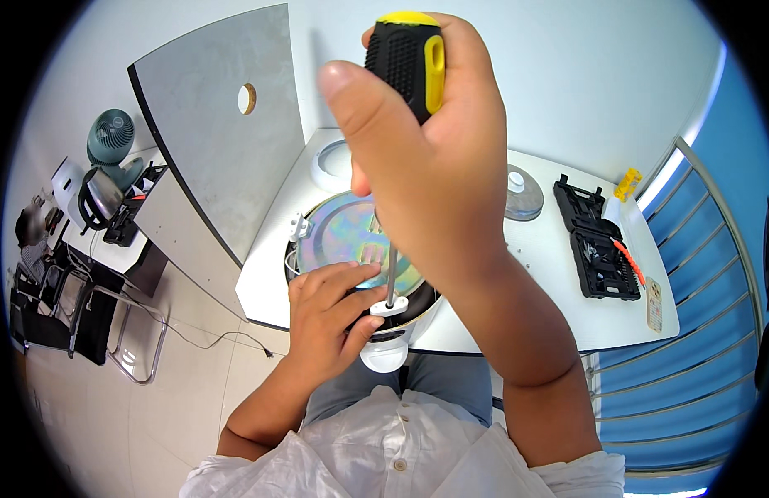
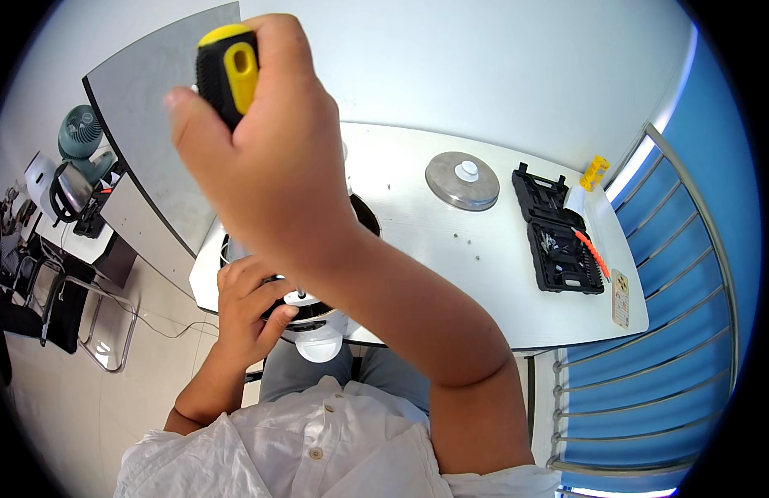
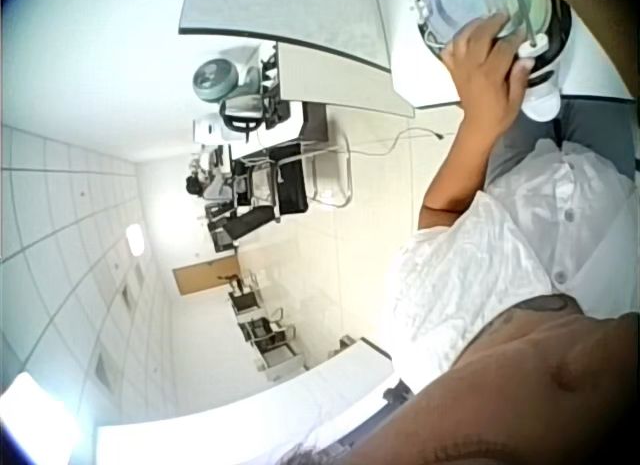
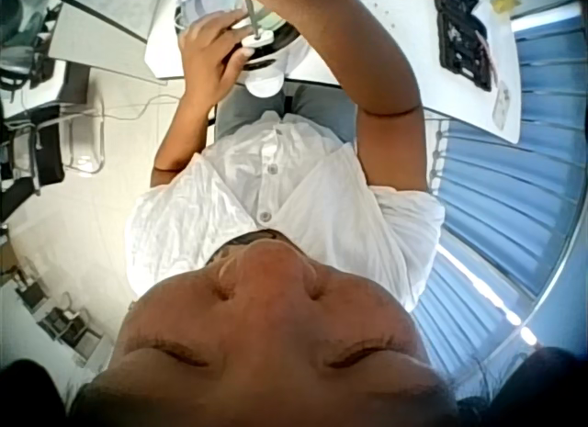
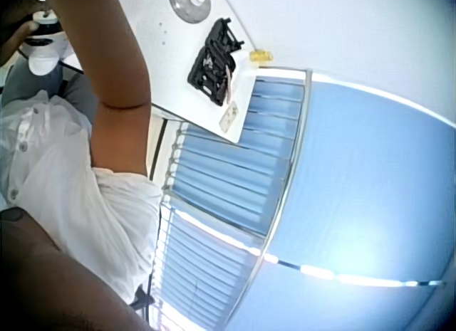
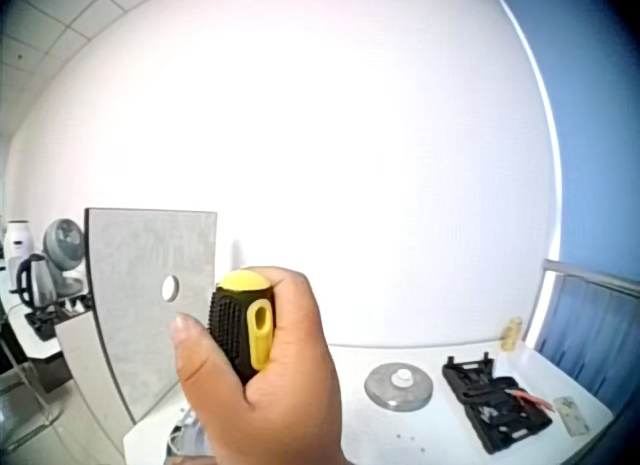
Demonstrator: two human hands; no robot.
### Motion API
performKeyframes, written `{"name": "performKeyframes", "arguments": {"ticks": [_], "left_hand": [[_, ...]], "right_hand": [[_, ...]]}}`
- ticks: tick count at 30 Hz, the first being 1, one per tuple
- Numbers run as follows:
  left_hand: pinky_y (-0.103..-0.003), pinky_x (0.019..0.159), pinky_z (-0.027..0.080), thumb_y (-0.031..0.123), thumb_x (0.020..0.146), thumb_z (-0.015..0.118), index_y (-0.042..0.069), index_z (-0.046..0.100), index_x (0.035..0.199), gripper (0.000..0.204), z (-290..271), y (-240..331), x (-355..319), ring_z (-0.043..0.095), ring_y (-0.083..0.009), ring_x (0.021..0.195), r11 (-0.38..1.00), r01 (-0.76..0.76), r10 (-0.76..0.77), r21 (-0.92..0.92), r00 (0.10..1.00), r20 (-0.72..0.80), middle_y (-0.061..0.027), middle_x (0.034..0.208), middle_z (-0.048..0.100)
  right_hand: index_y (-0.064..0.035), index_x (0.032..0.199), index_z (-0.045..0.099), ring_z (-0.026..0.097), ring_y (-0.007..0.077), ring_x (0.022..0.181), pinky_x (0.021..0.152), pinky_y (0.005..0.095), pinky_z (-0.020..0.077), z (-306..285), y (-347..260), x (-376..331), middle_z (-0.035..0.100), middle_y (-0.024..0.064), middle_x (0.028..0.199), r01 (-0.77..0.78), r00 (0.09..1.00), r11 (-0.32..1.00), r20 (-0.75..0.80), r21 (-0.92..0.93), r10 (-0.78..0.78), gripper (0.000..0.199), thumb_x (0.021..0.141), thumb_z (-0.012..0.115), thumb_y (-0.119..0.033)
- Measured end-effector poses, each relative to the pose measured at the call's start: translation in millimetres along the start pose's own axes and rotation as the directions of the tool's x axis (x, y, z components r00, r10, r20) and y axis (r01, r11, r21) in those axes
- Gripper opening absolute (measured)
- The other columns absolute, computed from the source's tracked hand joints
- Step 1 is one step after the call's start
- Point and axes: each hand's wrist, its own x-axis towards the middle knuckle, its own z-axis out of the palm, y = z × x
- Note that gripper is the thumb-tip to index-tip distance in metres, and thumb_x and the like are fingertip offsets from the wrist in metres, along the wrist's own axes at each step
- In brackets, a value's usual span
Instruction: The person uses a screwdriver to tighten screws on a circular metallic component attached to a white appliance base. They rotate the assembly to access different screw locations and continue fastening throughout the clip.
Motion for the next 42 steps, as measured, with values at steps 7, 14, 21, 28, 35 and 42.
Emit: {"name": "performKeyframes", "arguments": {"ticks": [7, 14, 21, 28, 35, 42], "left_hand": [[-0.038, 0.090, 0.033, 0.017, 0.071, 0.070, 0.012, 0.069, 0.100, 0.029, -1, -2, -2, 0.054, -0.0246, 0.108, 1.000, -0.006, 0.006, -0.004, 1.000, 0.015, -0.0025, 0.116, 0.062], [-0.037, 0.090, 0.033, 0.020, 0.072, 0.069, 0.013, 0.069, 0.100, 0.028, 0, -1, 3, 0.054, -0.0242, 0.108, 1.000, -0.004, 0.004, -0.029, 1.000, 0.001, -0.0023, 0.117, 0.062], [-0.038, 0.090, 0.034, 0.025, 0.076, 0.064, 0.009, 0.069, 0.097, 0.026, 3, 0, 4, 0.055, -0.0270, 0.105, 1.000, -0.030, 0.030, 0.007, 0.999, -0.019, -0.0066, 0.114, 0.063], [-0.039, 0.087, 0.036, 0.032, 0.067, 0.071, 0.008, 0.068, 0.097, 0.038, 6, -9, 3, 0.056, -0.0294, 0.102, 0.991, -0.103, 0.105, 0.086, 0.994, -0.026, -0.0084, 0.113, 0.063], [-0.042, 0.081, 0.041, 0.028, 0.068, 0.065, 0.011, 0.070, 0.090, 0.029, 2, -76, 10, 0.057, -0.0314, 0.098, 0.955, -0.267, 0.264, -0.128, 0.964, -0.045, -0.0104, 0.109, 0.064], [-0.043, 0.088, 0.040, 0.063, 0.083, 0.056, 0.012, 0.073, 0.082, 0.054, -7, -118, 16, 0.054, -0.0343, 0.106, 0.858, -0.209, 0.225, -0.470, 0.974, -0.022, -0.0133, 0.111, 0.064]], "right_hand": [[-0.0025, 0.101, 0.042, 0.057, 0.0178, 0.058, 0.056, 0.0305, 0.0467, 15, -19, -10, 0.056, 0.0095, 0.072, 0.155, 0.984, 0.978, -0.065, -0.136, -0.165, 0.039, 0.078, 0.070, -0.017], [-0.0019, 0.104, 0.046, 0.054, 0.0131, 0.057, 0.052, 0.0258, 0.0428, -3, 3, 11, 0.056, 0.0064, 0.074, -0.017, 0.985, 0.984, 0.171, 0.177, -0.014, 0.033, 0.085, 0.063, -0.023], [0.0006, 0.116, 0.049, 0.051, 0.0143, 0.054, 0.050, 0.0236, 0.0412, -78, -42, 41, 0.055, 0.0108, 0.076, 0.191, 0.976, 0.955, 0.062, 0.227, -0.210, 0.033, 0.097, 0.046, -0.026], [-0.0025, 0.090, 0.056, 0.053, 0.0097, 0.059, 0.055, 0.0227, 0.0435, -178, 16, -6, 0.054, 0.0030, 0.075, -0.458, 0.889, 0.848, -0.139, -0.266, 0.436, 0.011, 0.082, 0.058, -0.010], [-0.0081, 0.101, 0.063, 0.060, 0.0224, 0.072, 0.065, 0.0302, 0.0458, -260, 87, -67, 0.063, 0.0116, 0.081, -0.454, 0.769, 0.387, -0.133, -0.803, 0.625, 0.024, 0.077, 0.060, -0.008], [-0.0111, 0.082, 0.065, 0.062, 0.0270, 0.079, 0.069, 0.0402, 0.0472, -237, 152, -80, 0.066, 0.0089, 0.082, -0.250, 0.644, 0.222, 0.010, -0.942, 0.765, 0.015, 0.081, 0.063, -0.026]]}}
